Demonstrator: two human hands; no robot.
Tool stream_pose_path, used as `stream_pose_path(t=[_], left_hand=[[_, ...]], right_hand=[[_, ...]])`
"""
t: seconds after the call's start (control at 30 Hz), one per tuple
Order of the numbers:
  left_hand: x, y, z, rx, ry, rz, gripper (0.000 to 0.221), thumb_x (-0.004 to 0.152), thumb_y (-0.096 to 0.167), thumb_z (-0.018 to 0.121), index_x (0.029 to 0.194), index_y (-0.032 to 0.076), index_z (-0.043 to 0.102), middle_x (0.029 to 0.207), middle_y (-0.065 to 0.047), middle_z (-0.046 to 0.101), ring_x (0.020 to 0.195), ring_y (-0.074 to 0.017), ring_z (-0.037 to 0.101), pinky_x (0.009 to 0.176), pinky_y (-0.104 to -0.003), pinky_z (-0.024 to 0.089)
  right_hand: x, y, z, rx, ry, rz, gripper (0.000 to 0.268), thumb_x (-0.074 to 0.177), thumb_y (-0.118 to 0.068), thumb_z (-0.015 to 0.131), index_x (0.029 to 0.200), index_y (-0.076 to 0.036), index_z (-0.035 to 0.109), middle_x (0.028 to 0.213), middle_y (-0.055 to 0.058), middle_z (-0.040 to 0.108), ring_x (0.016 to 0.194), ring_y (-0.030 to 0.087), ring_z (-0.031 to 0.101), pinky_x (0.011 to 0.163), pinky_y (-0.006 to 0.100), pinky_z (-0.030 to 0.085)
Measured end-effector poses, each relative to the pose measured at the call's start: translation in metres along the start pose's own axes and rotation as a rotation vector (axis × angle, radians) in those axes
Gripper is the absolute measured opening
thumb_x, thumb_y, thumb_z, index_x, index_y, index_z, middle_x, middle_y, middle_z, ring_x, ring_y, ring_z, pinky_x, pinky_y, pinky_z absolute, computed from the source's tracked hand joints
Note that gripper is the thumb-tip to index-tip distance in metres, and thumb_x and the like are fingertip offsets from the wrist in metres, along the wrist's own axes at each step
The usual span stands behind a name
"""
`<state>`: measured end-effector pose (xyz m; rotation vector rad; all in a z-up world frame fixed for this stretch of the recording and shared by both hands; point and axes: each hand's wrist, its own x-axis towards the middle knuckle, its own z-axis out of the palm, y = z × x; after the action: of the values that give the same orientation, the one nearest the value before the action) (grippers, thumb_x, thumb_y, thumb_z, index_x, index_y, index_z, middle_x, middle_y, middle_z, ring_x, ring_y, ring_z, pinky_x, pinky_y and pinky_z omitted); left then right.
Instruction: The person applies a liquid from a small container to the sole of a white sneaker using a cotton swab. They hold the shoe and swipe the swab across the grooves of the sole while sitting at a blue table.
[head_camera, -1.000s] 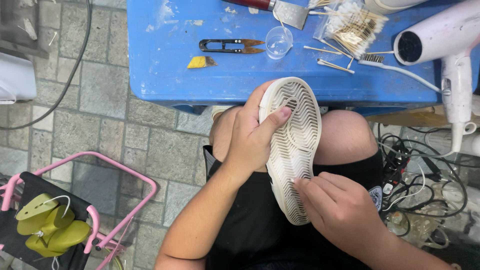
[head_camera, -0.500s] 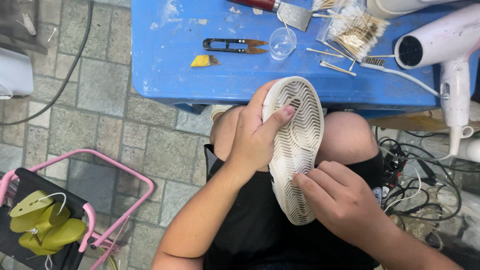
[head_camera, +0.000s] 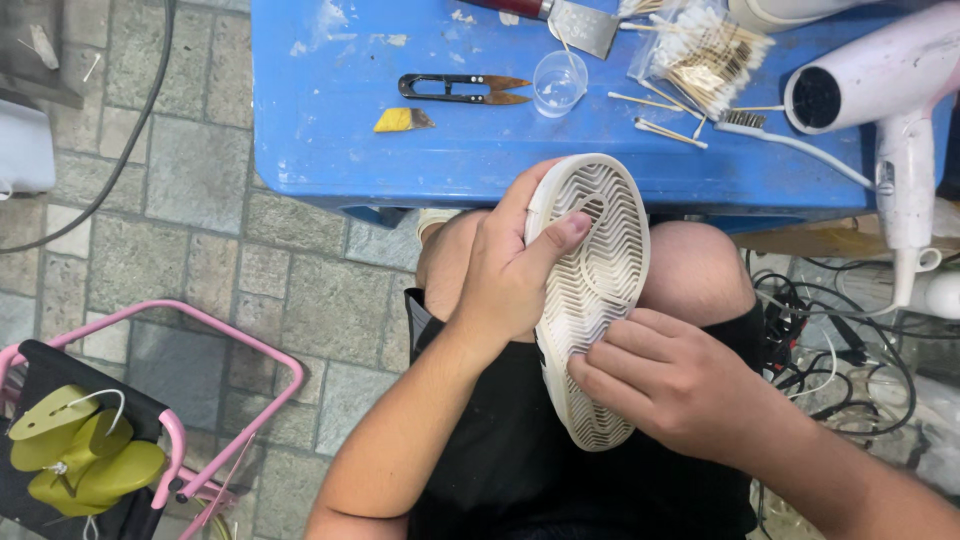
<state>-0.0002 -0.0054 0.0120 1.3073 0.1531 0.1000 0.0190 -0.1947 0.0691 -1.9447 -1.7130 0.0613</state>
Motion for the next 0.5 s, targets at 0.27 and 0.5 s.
stream_pose_path(t=[0.27,0.5], left_hand=[[-0.003,-0.002,-0.004,-0.004,-0.01,-0.005,0.045,0.101,0.013,0.063,0.142,-0.005,0.055,0.124,-0.013,0.072,0.115,-0.016,0.067,0.103,-0.03,0.053],[0.001,-0.013,-0.024,-0.405,-0.085,-0.07,0.049,0.103,0.008,0.06,0.148,-0.007,0.048,0.131,-0.015,0.065,0.12,-0.0199,0.064,0.106,-0.033,0.051]], right_hand=[[-0.003,-0.005,0.01,0.023,0.029,0.037,0.032,0.074,-0.006,0.071,0.103,0.004,0.068,0.091,0.008,0.065,0.085,0.024,0.065,0.076,0.039,0.054],[-0.016,0.007,-0.009,0.118,0.263,0.399,0.013,0.087,-0.004,0.076,0.097,0.0,0.068,0.077,0.007,0.066,0.068,0.022,0.064,0.064,0.034,0.05]])
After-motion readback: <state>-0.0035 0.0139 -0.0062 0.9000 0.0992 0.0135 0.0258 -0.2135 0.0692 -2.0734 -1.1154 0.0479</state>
